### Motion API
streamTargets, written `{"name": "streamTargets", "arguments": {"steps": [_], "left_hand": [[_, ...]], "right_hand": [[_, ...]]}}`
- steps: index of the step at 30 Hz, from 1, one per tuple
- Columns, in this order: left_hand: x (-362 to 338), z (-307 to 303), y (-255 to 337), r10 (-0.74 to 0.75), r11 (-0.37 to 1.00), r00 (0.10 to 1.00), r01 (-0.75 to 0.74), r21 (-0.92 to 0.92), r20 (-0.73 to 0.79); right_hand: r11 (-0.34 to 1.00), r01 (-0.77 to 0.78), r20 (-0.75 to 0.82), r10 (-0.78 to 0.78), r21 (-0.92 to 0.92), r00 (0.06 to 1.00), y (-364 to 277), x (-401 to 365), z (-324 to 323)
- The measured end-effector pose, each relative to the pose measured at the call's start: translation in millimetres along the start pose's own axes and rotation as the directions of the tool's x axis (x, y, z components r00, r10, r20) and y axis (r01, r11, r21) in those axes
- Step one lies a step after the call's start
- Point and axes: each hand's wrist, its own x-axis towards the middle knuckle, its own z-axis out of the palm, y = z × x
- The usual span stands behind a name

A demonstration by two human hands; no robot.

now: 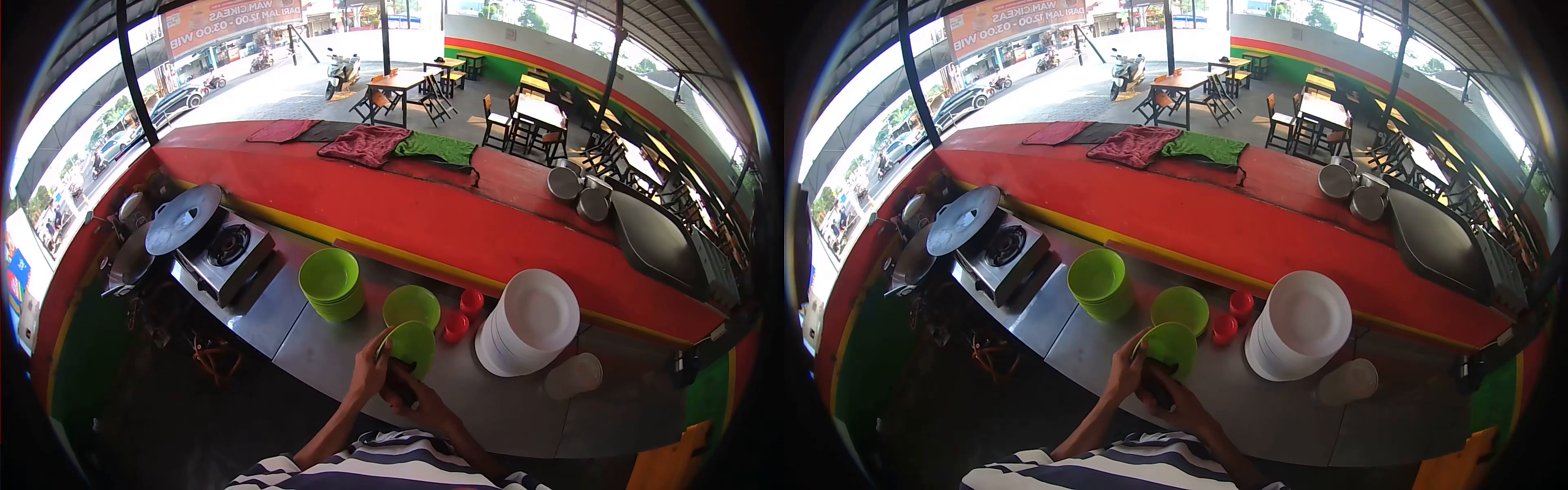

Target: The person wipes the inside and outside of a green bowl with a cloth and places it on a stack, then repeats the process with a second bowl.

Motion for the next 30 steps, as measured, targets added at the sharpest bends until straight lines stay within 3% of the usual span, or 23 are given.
{"name": "streamTargets", "arguments": {"steps": [3,6,9,12,21,24,30], "left_hand": [[1.2,1.1,-0.9,-0.074,0.992,0.997,0.076,-0.098,0.03],[2.5,4.7,-0.2,-0.114,0.981,0.992,0.122,-0.153,0.059],[1.4,10.5,2.8,-0.086,0.988,0.995,0.09,-0.128,0.041],[1.1,12.2,-2.7,-0.09,0.989,0.995,0.095,-0.116,0.053],[7.7,-0.2,6.1,-0.055,0.991,0.995,0.064,-0.119,0.078],[6.9,-1.3,10.5,-0.05,0.986,0.992,0.068,-0.155,0.117],[5.6,-1.6,5.1,-0.099,0.965,0.981,0.135,-0.225,0.166]], "right_hand": [[0.967,0.253,-0.137,-0.251,-0.002,0.958,28.4,5.8,11.3],[0.948,0.316,-0.252,-0.315,-0.039,0.915,12.9,6.7,17.1],[0.969,0.239,-0.201,-0.245,-0.056,0.948,5.8,6.6,18.0],[0.925,0.294,-0.121,-0.329,-0.241,0.937,19.9,12.5,14.3],[0.766,0.363,-0.202,-0.531,-0.53,0.823,54.2,13.7,2.4],[0.771,0.308,-0.236,-0.503,-0.557,0.832,45.4,7.4,5.6],[0.721,0.397,-0.264,-0.616,-0.568,0.742,42.7,5.8,8.6]]}}
